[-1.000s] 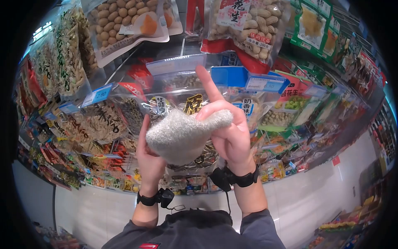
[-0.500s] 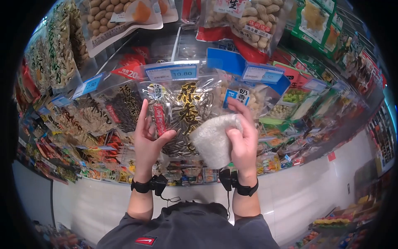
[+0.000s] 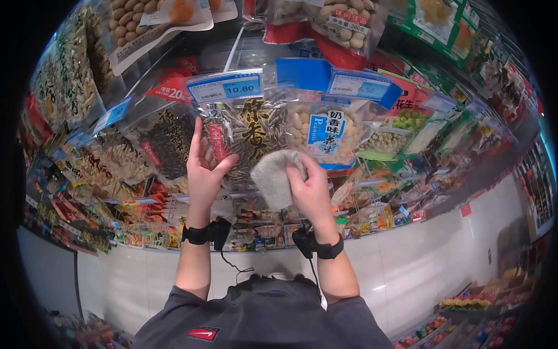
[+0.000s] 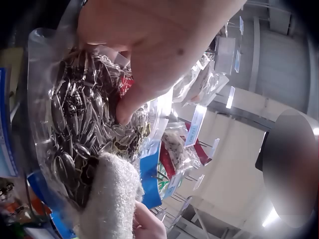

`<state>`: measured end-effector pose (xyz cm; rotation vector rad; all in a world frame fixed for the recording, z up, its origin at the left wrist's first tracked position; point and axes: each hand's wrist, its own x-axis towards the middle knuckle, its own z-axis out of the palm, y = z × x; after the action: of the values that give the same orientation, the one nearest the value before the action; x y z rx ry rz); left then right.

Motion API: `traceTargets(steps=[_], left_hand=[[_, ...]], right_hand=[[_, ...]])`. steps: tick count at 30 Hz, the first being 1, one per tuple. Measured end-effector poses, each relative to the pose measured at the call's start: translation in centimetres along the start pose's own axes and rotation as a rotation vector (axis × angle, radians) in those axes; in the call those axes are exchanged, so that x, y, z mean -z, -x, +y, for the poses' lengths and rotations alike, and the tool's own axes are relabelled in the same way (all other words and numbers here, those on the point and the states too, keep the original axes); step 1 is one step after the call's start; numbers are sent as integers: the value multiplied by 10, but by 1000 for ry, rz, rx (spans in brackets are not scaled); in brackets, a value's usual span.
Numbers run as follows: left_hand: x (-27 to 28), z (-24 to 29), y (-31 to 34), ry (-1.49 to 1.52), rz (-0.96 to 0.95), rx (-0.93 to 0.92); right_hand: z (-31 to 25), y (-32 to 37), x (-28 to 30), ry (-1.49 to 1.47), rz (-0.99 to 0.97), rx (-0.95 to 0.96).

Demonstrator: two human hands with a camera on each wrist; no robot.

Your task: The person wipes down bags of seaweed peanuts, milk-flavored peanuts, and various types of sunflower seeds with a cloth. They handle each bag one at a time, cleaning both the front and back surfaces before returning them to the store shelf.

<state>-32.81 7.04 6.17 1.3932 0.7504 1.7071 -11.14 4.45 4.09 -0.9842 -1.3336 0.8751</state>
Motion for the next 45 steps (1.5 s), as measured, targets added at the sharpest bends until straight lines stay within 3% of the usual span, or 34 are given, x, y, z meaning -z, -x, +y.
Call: traceTargets(steps=[7, 13, 15, 17, 19, 21, 23, 25, 29, 33, 35, 37, 39, 41, 42, 45], left_hand=[[-2, -20, 5, -190, 33, -61], [-2, -14, 18, -125, -22, -64], [2, -14, 25, -175, 20, -73], [7, -8, 33, -331, 83, -94], [15, 5, 40, -266, 112, -105], [32, 12, 45, -314, 124, -187], [53, 15, 47, -555, 245, -345], [74, 13, 46, -612, 406, -372], [104, 16, 43, -614, 492, -193], [124, 12, 40, -435, 366, -103], [131, 10, 37, -424, 398, -159], [145, 5, 37, -388, 297, -33], [154, 0, 39, -442, 238, -41], [153, 3, 44, -255, 188, 38], [154, 10, 46, -136, 156, 203], [155, 4, 47, 3, 140, 56]], right_hand=[[23, -7, -6, 57, 75, 41], [22, 7, -10, 45, 175, 127], [14, 15, -13, 123, 241, 323], [-4, 25, -19, 186, 262, 336], [-18, 33, -26, 499, 298, 561], [-23, 37, -42, 401, 192, 600], [-27, 38, -58, 206, -48, 501], [-20, 39, -82, 165, -116, 417], [-9, 35, -118, 155, -179, 331], [11, 32, -143, 73, -168, 204], [7, 31, -153, 79, -167, 193], [12, 30, -160, 56, -156, 124], [25, 27, -165, -16, -132, 95], [32, 27, -165, -29, -128, 55], [29, 27, -168, -97, -115, -9], [29, 28, -169, -96, -119, -10]])
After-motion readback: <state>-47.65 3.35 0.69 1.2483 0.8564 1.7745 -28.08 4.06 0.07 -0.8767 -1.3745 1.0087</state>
